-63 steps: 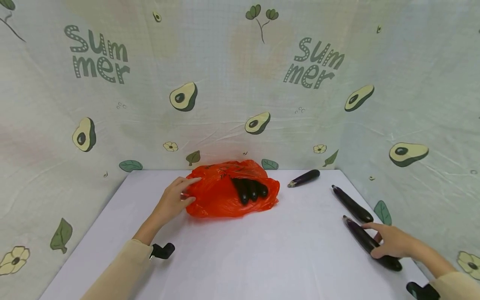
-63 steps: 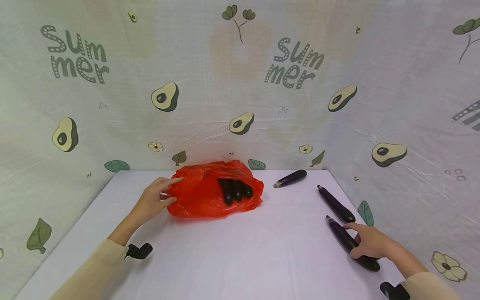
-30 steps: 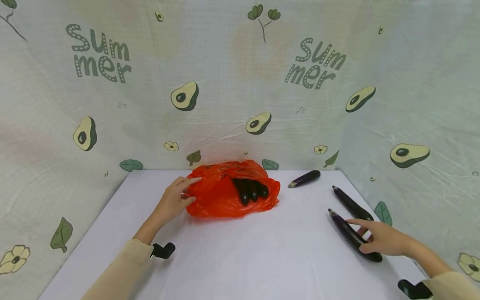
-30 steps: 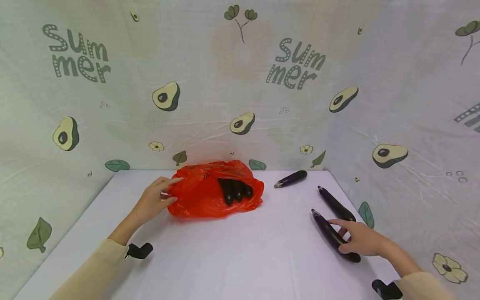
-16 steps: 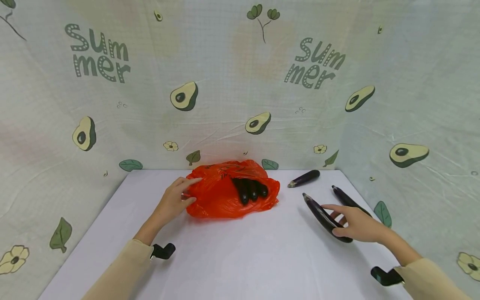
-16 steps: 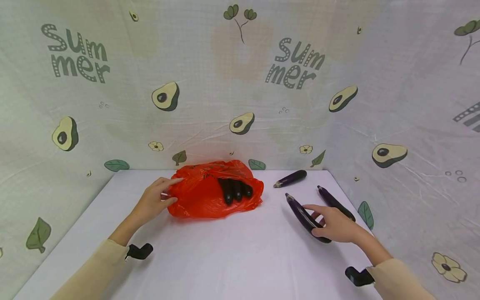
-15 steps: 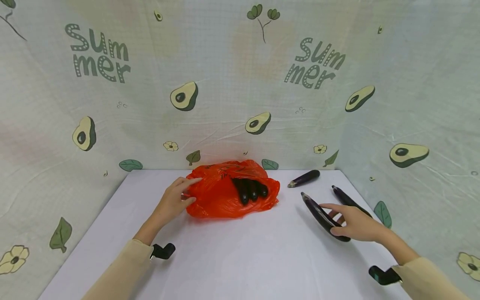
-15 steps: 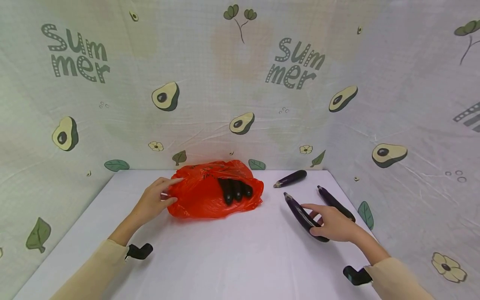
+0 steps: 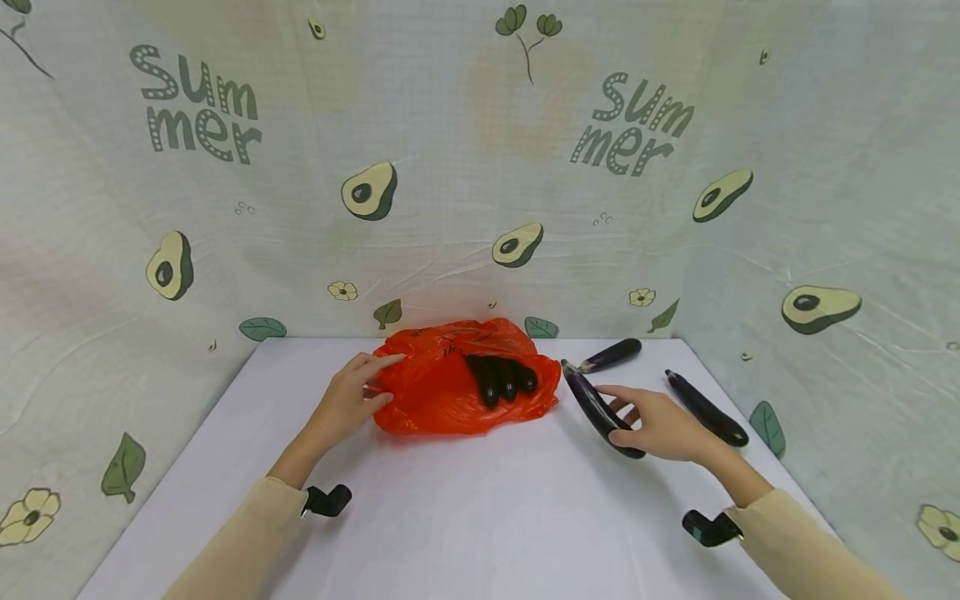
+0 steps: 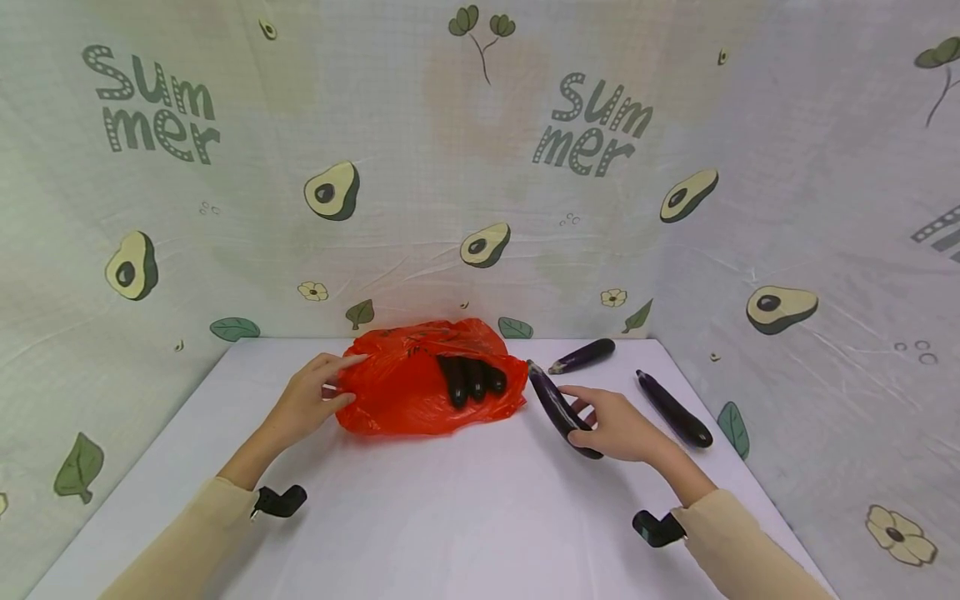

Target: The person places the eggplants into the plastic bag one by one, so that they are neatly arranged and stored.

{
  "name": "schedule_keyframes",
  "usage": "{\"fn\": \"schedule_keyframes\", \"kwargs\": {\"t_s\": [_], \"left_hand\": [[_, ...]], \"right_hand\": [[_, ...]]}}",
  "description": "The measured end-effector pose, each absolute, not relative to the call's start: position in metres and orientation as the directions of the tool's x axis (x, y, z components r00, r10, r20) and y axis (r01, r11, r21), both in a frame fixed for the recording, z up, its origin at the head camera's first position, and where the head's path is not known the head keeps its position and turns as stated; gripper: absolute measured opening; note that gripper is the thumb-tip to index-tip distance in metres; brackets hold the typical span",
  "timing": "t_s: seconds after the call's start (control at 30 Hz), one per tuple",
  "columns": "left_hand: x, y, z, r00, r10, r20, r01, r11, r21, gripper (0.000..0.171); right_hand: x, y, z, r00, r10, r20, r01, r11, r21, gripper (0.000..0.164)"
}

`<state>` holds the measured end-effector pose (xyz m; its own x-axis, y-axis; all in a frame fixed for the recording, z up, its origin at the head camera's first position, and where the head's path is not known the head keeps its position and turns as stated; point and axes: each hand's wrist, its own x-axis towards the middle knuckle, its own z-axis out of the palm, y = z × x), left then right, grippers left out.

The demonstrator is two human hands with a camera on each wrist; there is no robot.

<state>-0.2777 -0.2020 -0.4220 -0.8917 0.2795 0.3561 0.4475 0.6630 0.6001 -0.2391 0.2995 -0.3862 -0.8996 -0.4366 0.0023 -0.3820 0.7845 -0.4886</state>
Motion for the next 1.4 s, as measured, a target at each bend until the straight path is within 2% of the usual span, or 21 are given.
{"fn": "schedule_keyframes", "kwargs": {"t_s": [0.7, 1.07, 1.4], "left_hand": [[-0.279, -0.199, -0.419, -0.887, 0.288, 0.362, 0.458, 0.655, 0.601, 0.069], [-0.28, -0.2, -0.42, -0.884, 0.287, 0.369, 0.462, 0.66, 0.593, 0.07], [-0.279, -0.201, -0.419, -0.883, 0.286, 0.373, 0.464, 0.654, 0.597, 0.07]], "right_hand": [[-0.255, 0.245, -0.393, -0.89, -0.455, 0.02, -0.37, 0.695, -0.617, 0.069], [-0.261, 0.217, -0.397, -0.883, -0.469, -0.012, -0.356, 0.685, -0.635, 0.066], [-0.27, 0.181, -0.403, -0.927, -0.371, -0.052, -0.228, 0.669, -0.707, 0.066]]}}
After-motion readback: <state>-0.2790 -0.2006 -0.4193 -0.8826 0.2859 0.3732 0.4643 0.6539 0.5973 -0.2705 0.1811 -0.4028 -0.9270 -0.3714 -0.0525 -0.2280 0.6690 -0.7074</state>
